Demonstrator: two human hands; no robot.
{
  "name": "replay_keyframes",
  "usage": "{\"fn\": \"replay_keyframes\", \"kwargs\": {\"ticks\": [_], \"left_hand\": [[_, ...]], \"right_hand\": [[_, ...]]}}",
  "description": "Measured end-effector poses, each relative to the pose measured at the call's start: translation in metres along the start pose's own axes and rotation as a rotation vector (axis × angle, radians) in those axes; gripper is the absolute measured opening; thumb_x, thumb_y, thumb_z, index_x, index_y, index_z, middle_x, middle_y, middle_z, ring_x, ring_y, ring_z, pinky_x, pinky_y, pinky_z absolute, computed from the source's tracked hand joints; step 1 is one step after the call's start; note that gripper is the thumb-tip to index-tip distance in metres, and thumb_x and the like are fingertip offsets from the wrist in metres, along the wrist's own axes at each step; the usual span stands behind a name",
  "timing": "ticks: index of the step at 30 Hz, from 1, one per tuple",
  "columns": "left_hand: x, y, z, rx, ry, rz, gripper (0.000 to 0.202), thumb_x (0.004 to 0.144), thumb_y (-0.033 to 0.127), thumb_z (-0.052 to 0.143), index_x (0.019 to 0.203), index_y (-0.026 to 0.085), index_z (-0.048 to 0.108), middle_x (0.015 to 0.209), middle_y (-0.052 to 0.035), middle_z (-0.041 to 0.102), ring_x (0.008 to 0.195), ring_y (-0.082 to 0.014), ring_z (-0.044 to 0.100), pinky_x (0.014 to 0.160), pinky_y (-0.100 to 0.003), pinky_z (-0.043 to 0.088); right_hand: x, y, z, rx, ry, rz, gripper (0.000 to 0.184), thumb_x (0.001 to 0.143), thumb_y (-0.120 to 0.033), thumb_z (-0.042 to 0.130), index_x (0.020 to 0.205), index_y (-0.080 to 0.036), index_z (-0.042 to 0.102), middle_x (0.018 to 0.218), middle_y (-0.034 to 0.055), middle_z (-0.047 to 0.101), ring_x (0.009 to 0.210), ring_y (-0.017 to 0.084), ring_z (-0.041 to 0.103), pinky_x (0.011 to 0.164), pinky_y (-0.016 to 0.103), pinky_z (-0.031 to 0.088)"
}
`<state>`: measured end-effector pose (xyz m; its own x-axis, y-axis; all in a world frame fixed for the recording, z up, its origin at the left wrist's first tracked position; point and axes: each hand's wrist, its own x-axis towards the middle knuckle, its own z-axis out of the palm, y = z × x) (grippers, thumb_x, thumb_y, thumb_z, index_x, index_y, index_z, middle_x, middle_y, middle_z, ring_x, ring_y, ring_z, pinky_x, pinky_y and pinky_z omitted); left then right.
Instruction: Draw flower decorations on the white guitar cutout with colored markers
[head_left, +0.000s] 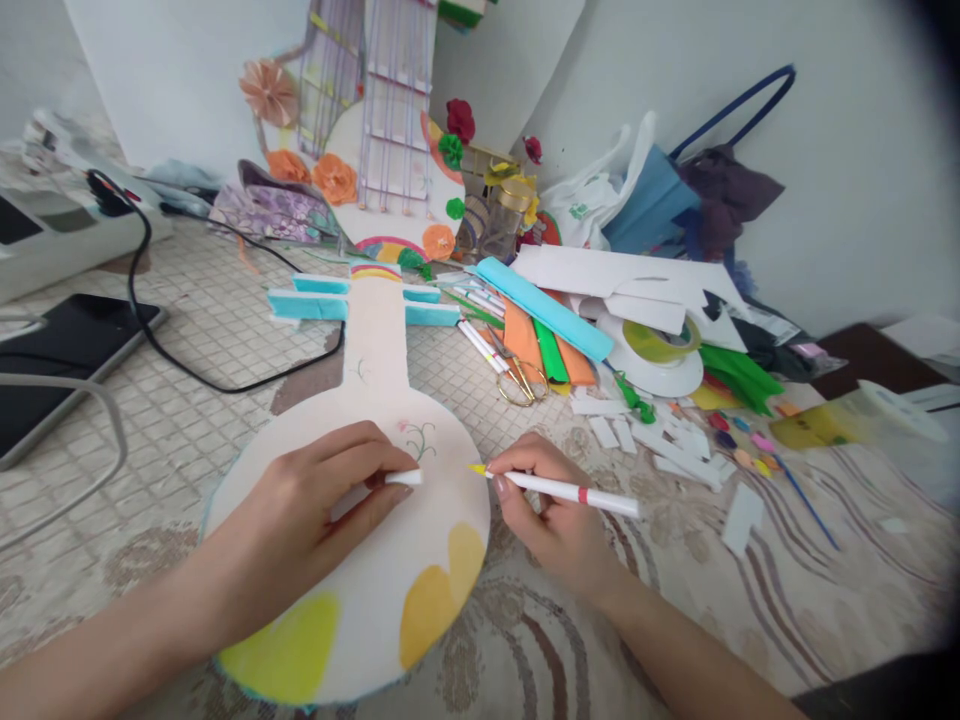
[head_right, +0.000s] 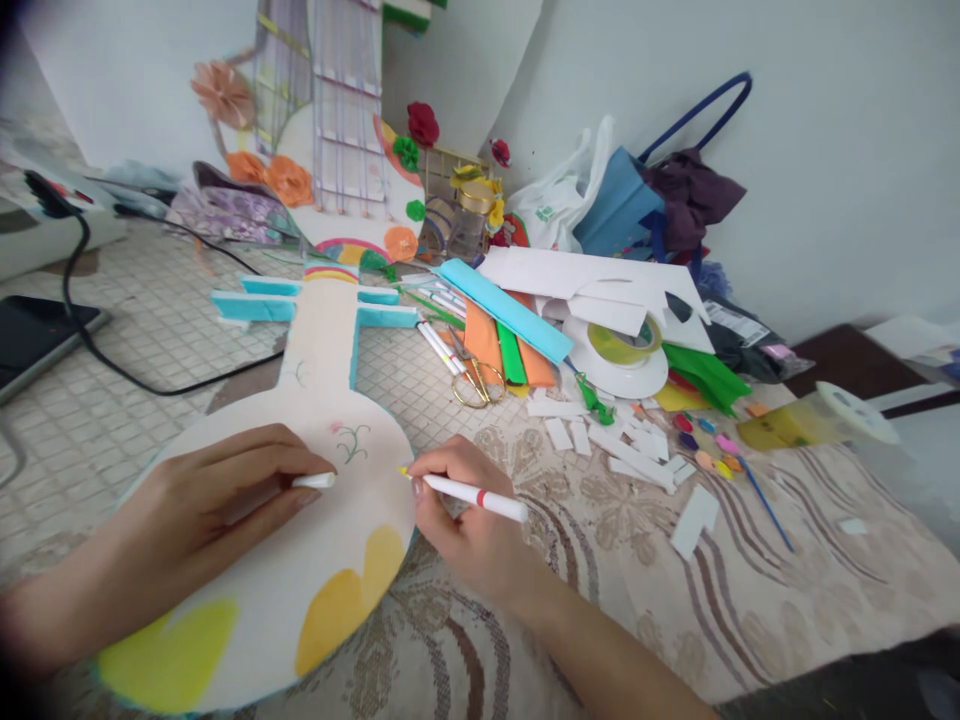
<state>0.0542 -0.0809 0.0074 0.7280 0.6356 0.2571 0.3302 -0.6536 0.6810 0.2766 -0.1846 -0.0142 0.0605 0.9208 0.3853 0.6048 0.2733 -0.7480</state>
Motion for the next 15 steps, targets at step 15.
{"fn": "replay_keyframes", "kwargs": {"ticks": [15], "left_hand": [[-0.0007,0.0003,0.0004,0.014,-0.001,-0.017,0.02,0.092,0.035,0.05,0.095,0.027,0.068,0.096,-0.0009,0.069,0.082,-0.0164,0.064,0.071,-0.026,0.051]], "right_hand": [[-0.0003,-0.0005,0.0,-0.007,-0.015,0.005,0.014,0.09,-0.012,0.054,0.096,-0.023,0.06,0.083,0.0008,0.059,0.077,0.015,0.057,0.068,0.029,0.045]]}}
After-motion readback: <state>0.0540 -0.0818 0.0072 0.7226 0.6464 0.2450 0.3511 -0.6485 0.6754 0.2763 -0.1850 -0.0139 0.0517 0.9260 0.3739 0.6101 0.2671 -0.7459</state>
